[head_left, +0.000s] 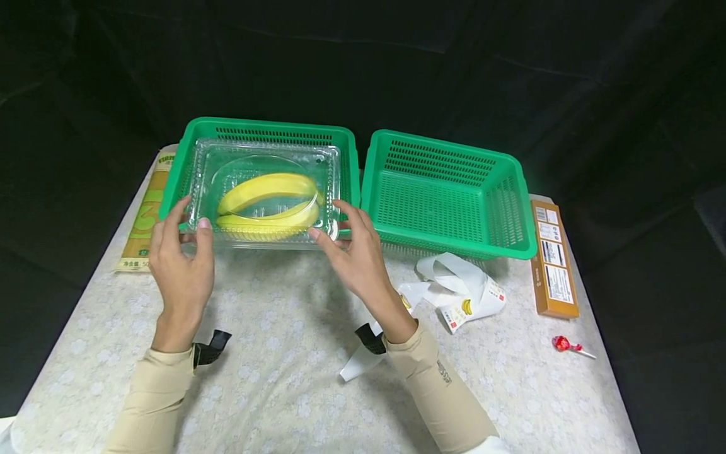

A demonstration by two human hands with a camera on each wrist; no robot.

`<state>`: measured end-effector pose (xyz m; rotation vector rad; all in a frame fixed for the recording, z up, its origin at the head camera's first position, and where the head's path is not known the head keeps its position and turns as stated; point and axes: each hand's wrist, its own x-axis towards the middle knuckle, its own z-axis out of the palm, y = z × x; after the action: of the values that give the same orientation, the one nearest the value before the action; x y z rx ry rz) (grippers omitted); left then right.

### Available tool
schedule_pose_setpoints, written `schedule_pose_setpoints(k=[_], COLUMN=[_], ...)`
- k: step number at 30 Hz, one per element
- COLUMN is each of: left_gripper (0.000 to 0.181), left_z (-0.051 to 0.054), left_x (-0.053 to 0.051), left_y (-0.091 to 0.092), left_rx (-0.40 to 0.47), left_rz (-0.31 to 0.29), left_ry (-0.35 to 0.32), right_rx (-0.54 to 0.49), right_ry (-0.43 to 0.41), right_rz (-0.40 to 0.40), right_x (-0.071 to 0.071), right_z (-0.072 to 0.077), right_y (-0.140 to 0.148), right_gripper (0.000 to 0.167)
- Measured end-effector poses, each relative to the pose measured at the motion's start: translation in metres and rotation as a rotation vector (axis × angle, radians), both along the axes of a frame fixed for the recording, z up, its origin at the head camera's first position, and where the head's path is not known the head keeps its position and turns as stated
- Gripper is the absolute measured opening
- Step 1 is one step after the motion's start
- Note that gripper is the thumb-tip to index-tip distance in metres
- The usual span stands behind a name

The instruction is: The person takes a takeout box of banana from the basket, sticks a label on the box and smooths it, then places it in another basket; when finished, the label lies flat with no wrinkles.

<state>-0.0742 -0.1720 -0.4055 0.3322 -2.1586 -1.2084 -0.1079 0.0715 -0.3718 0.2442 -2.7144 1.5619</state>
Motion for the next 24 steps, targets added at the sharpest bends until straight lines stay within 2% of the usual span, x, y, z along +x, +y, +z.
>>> schedule_pose_setpoints(k=[14, 24], left_gripper=[0.043, 0.042], left_z=[-0.0002, 0.0005], left_x=[0.0020, 0.0029], left_y=[0.0032, 0.0052], left_rx=[-0.003, 0.002], left_rz=[-0.005, -0.001], left_ry=[0.007, 0.019], right_rx=[0.004, -0.008], right_ry=[-0.013, -0.008], right_rz=[-0.007, -0.009], right_x=[0.0021, 0.0024], right_z=[0.0051, 0.0027], right_y=[0.0042, 0.0054], right_gripper=[0.065, 0.065])
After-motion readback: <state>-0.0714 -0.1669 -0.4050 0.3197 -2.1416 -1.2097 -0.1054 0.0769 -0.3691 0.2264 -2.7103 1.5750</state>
